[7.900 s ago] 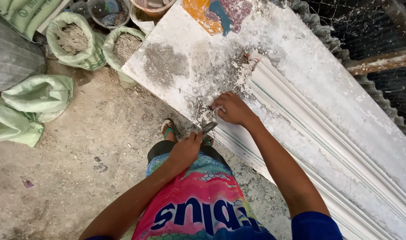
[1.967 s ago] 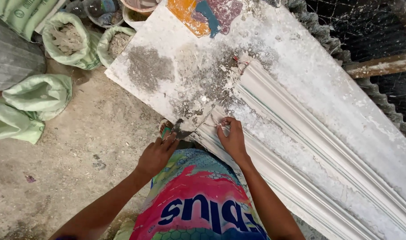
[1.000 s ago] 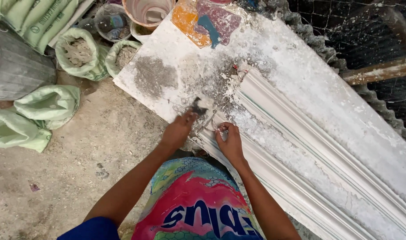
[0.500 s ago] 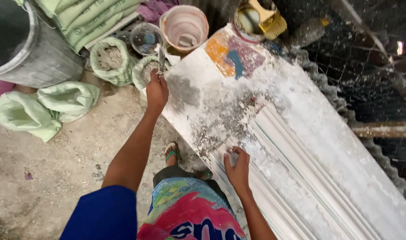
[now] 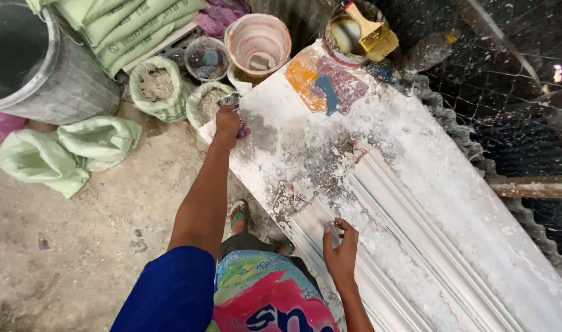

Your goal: The person uses a small metal scraper to remove dust and debris from the grooves and surfaces of several long white decorative moldings laid on a workbench. The person repeatedly scrapes along the length of the moldings and occasionally wipes the surface with their hand.

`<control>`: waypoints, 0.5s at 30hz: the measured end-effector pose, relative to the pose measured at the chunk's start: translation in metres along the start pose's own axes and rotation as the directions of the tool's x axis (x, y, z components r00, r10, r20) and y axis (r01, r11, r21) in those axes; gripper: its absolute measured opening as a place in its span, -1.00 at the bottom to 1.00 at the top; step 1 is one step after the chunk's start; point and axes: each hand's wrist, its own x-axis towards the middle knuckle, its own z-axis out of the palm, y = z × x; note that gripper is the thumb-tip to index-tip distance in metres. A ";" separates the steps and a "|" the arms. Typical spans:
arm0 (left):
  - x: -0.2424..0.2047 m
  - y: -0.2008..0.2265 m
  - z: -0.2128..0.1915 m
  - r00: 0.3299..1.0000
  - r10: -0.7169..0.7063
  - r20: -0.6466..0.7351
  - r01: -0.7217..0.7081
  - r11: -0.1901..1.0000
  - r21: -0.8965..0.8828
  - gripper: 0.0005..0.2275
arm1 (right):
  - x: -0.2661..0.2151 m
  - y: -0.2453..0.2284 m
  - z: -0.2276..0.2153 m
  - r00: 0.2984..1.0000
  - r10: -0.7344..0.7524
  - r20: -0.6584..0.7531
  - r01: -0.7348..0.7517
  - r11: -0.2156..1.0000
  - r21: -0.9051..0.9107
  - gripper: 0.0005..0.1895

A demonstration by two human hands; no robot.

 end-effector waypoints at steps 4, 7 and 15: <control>-0.005 -0.008 -0.006 0.999 -0.052 0.005 0.051 0.992 0.113 -0.54 | 0.003 0.007 0.003 1.000 -0.020 -0.002 0.020 0.999 0.026 -0.55; 0.007 -0.042 -0.016 0.999 -0.037 0.016 0.035 0.996 0.086 -0.63 | 0.005 0.002 0.007 0.999 -0.052 -0.003 0.052 0.998 0.040 -0.54; -0.155 -0.016 -0.032 0.911 0.071 0.407 -0.284 0.824 0.490 -0.39 | 0.030 -0.036 0.013 0.990 -0.084 0.118 0.076 0.995 0.069 -0.60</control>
